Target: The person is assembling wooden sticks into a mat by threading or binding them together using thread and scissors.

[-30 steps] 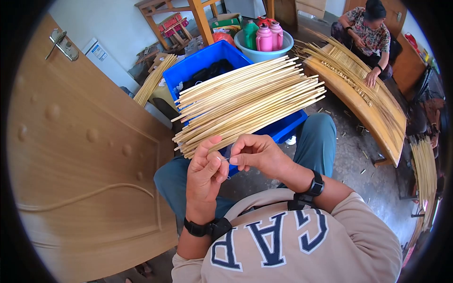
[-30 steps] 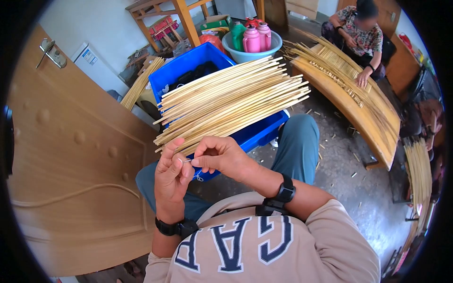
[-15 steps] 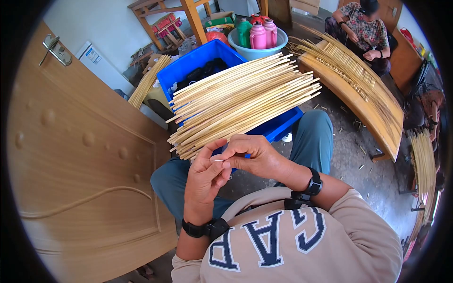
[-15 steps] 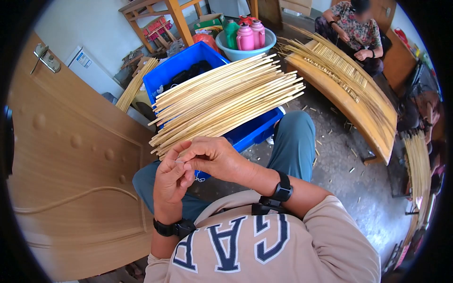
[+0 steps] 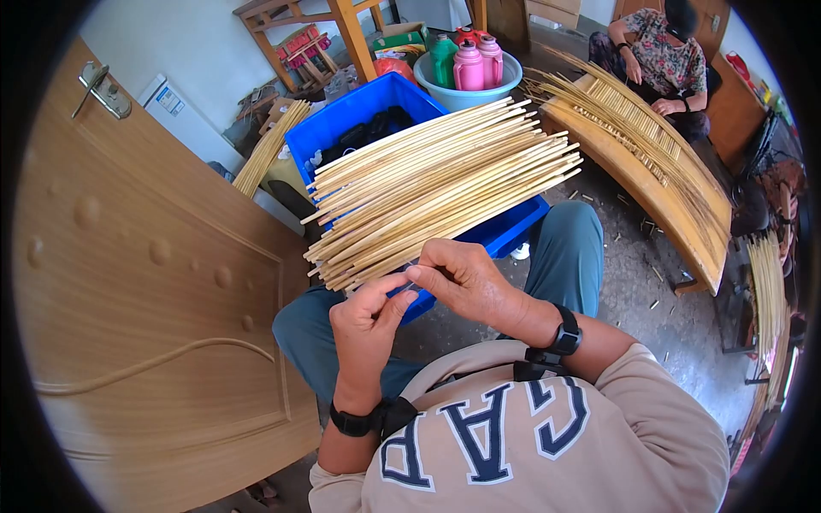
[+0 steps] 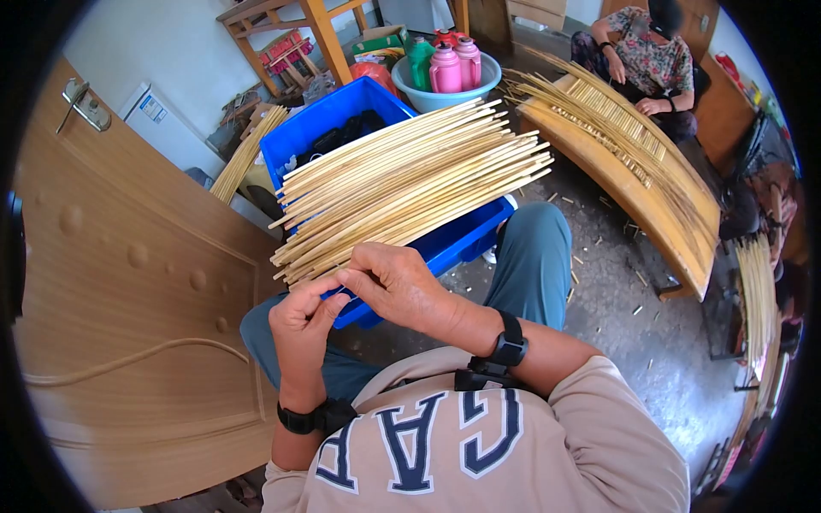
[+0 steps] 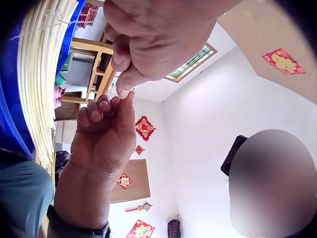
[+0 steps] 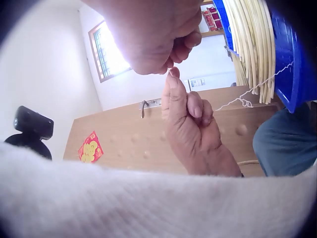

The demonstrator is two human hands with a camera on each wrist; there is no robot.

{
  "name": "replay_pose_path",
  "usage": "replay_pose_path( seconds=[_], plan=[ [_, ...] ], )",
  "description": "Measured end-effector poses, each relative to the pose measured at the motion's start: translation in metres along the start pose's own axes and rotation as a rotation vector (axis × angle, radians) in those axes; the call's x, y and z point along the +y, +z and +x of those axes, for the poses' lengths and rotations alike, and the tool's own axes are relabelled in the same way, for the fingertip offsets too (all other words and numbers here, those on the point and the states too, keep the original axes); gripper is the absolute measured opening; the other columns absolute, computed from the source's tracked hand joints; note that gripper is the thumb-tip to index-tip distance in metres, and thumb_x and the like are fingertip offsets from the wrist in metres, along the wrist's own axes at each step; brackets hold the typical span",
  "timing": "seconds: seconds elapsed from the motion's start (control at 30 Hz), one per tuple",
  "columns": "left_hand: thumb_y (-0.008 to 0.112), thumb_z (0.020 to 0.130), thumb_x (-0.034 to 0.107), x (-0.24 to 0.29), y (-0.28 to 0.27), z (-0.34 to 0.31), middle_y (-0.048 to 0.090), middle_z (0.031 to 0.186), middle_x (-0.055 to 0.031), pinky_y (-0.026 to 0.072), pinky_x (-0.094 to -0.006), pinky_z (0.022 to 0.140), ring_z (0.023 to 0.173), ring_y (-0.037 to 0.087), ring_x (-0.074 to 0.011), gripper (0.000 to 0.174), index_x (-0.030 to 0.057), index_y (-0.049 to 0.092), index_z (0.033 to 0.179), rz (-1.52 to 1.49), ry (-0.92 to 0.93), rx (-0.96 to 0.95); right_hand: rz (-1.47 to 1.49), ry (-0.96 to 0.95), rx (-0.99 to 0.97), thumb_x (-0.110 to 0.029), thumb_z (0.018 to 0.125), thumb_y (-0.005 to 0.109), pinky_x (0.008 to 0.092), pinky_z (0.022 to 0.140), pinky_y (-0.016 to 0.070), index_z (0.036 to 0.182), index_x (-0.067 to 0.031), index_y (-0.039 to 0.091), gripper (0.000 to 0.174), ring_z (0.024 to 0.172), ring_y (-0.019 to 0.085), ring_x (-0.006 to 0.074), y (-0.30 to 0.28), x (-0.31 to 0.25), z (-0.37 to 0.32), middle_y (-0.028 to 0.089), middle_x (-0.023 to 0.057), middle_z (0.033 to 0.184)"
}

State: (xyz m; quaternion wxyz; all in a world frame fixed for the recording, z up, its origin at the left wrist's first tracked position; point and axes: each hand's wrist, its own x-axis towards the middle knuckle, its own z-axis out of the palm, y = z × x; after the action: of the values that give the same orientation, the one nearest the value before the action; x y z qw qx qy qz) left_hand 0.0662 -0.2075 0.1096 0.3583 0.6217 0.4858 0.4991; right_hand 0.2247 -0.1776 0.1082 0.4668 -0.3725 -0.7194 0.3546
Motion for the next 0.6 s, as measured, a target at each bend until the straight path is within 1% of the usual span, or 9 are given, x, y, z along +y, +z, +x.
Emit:
replay_pose_path(
  seconds=[0.03,0.07,0.13,0.23,0.33,0.47,0.53,0.57,0.6],
  plan=[
    [0.067,0.075,0.004,-0.001,0.000,0.000,0.060,0.061,-0.0031,0.0392,-0.0188,0.048,0.052,0.049,-0.0045,0.013,-0.0002,0.065,0.088,0.110,0.111,0.017,-0.009,-0.002,-0.005,-0.023,0.084,0.060,0.0246,0.045,0.0311,0.069,-0.0035,0.051,0.027,0.053,0.038,0.0094,0.001,0.000,0.000,0.043,0.0034,0.059],
    [0.067,0.075,0.004,-0.001,0.001,0.000,0.060,0.061,-0.0031,0.0392,-0.0188,0.048,0.052,0.049,-0.0045,0.013,-0.0002,0.065,0.088,0.110,0.112,0.016,-0.009,-0.003,-0.003,-0.023,0.084,0.060,0.0246,0.045,0.0311,0.069,-0.0035,0.051,0.027,0.053,0.038,0.0094,0.002,-0.001,0.000,0.043,0.0034,0.059],
    [0.067,0.075,0.005,-0.001,0.001,0.000,0.062,0.065,-0.0062,0.0427,-0.0191,0.053,0.056,0.052,-0.0050,0.012,0.0001,0.067,0.086,0.097,0.116,0.021,0.045,-0.034,0.011,-0.023,0.085,0.060,0.0251,0.044,0.0299,0.064,-0.0034,0.049,0.030,0.050,0.036,0.0097,0.004,-0.001,0.001,0.041,0.0033,0.056],
    [0.067,0.075,0.004,-0.003,-0.001,-0.001,0.063,0.066,-0.0064,0.0422,-0.0187,0.052,0.056,0.052,-0.0043,0.011,-0.0002,0.066,0.086,0.141,0.148,0.009,0.073,-0.017,0.005,-0.022,0.085,0.059,0.0253,0.043,0.0288,0.062,-0.0030,0.048,0.032,0.049,0.034,0.0096,0.007,-0.002,0.001,0.040,0.0036,0.053],
    [0.067,0.075,0.003,0.001,0.001,-0.003,0.064,0.067,-0.0055,0.0417,-0.0184,0.051,0.057,0.052,-0.0037,0.011,-0.0008,0.066,0.085,0.120,0.106,0.076,0.078,0.019,-0.017,-0.023,0.086,0.057,0.0255,0.043,0.0278,0.061,-0.0026,0.048,0.034,0.048,0.034,0.0094,0.008,-0.002,0.002,0.039,0.0038,0.052],
    [0.067,0.075,0.001,0.004,0.002,-0.004,0.063,0.066,-0.0034,0.0408,-0.0176,0.051,0.056,0.050,-0.0033,0.009,-0.0016,0.066,0.083,0.095,0.073,0.108,0.089,0.033,-0.024,-0.023,0.087,0.056,0.0248,0.042,0.0279,0.061,-0.0028,0.048,0.034,0.048,0.035,0.0088,0.011,0.000,0.002,0.040,0.0027,0.052],
    [0.066,0.074,-0.002,0.001,0.001,-0.005,0.061,0.063,-0.0004,0.0400,-0.0169,0.051,0.054,0.049,-0.0031,0.006,-0.0016,0.065,0.080,0.040,0.029,0.118,0.272,0.123,-0.048,-0.026,0.089,0.053,0.0225,0.042,0.0296,0.060,-0.0046,0.048,0.036,0.048,0.037,0.0073,0.014,0.004,0.001,0.042,0.0005,0.053],
    [0.066,0.074,-0.002,0.000,0.000,-0.005,0.061,0.063,-0.0004,0.0400,-0.0169,0.051,0.054,0.049,-0.0031,0.006,-0.0016,0.065,0.080,0.041,0.028,0.117,0.273,0.124,-0.048,-0.026,0.089,0.053,0.0225,0.042,0.0296,0.060,-0.0046,0.048,0.036,0.048,0.037,0.0073,0.013,0.002,0.001,0.042,0.0005,0.053],
    [0.064,0.074,-0.004,-0.001,-0.002,-0.005,0.061,0.066,-0.0011,0.0402,-0.0167,0.053,0.057,0.050,-0.0038,0.006,-0.0016,0.064,0.079,-0.008,-0.016,0.106,0.411,0.259,-0.046,-0.027,0.090,0.052,0.0210,0.043,0.0310,0.061,-0.0056,0.049,0.036,0.048,0.038,0.0064,0.011,0.000,0.001,0.043,-0.0004,0.053]
  ],
)
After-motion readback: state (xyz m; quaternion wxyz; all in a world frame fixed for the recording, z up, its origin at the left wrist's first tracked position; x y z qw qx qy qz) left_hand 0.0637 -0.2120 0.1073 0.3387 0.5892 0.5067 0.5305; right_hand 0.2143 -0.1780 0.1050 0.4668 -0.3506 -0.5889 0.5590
